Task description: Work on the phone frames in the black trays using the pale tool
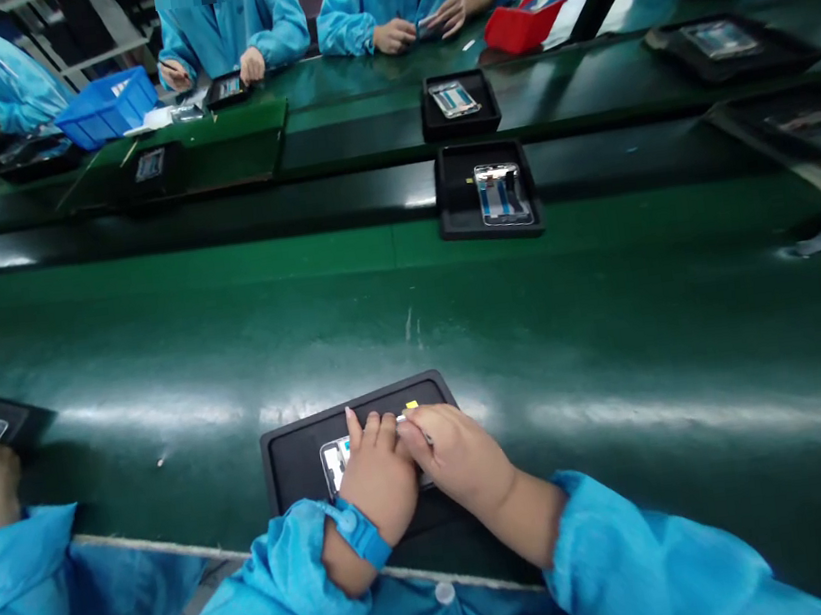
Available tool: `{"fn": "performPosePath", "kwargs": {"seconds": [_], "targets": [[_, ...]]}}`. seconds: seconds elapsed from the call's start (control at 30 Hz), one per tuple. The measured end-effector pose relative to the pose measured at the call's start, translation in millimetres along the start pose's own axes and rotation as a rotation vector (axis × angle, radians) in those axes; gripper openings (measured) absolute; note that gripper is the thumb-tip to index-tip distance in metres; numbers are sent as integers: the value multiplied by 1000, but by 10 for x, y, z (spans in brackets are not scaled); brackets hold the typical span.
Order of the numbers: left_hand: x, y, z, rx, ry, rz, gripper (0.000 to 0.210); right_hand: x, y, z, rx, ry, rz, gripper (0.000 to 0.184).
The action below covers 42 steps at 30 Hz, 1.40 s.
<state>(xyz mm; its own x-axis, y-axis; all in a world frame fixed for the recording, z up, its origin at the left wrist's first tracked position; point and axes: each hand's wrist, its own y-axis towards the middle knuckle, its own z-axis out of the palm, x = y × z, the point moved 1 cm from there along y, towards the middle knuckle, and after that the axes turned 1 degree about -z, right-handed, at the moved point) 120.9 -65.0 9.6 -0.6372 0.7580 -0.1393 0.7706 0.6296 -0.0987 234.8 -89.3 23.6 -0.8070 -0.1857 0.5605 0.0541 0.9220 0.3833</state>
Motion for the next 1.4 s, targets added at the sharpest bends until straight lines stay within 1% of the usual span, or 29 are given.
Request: {"fn": "performPosePath", "kwargs": {"seconds": [0.07,0.13,0.23,0.33,0.4,0.47,0.57,0.63,0.8,0.87,0.97,1.03,1.1,1.17,1.3,1.4], "targets": [[0,-1,5,1,-8,-3,35,0,5,33,-13,-7,-12,53],[5,4,11,-15,-13,-16,34,-17,-5,61,-61,30,52,48],[14,18,17,-74,-25,-38,29,-65,-32,64,-184,110,281,38],[11,27,18,-132,-14,-38,25,-107,-81,42,-306,251,534,33],[6,26,18,-147,2,-29,24,-117,-117,36,-341,305,589,32],[4,25,18,-155,16,-28,23,-118,-143,41,-349,283,553,31],[4,24,24,-170,23,-30,22,-120,-160,62,-325,228,471,31],[2,23,29,-181,22,-30,21,-126,-166,75,-324,215,454,31],[0,12,29,-167,12,-27,21,-143,-181,85,-385,211,454,27],[3,6,25,-144,2,-16,21,-145,-184,86,-382,255,477,26],[14,0,27,-128,2,1,20,-146,-182,78,-413,311,537,24],[21,-1,34,-128,16,5,21,-144,-178,74,-408,332,563,24],[25,0,42,-132,35,5,22,-143,-176,76,-370,360,570,24],[22,4,48,-136,52,4,23,-143,-175,78,-350,360,561,26],[6,7,47,-135,64,-5,23,-134,-162,68,-359,249,478,29],[-5,2,43,-125,60,-9,23,-123,-148,55,-320,212,434,30]]}}
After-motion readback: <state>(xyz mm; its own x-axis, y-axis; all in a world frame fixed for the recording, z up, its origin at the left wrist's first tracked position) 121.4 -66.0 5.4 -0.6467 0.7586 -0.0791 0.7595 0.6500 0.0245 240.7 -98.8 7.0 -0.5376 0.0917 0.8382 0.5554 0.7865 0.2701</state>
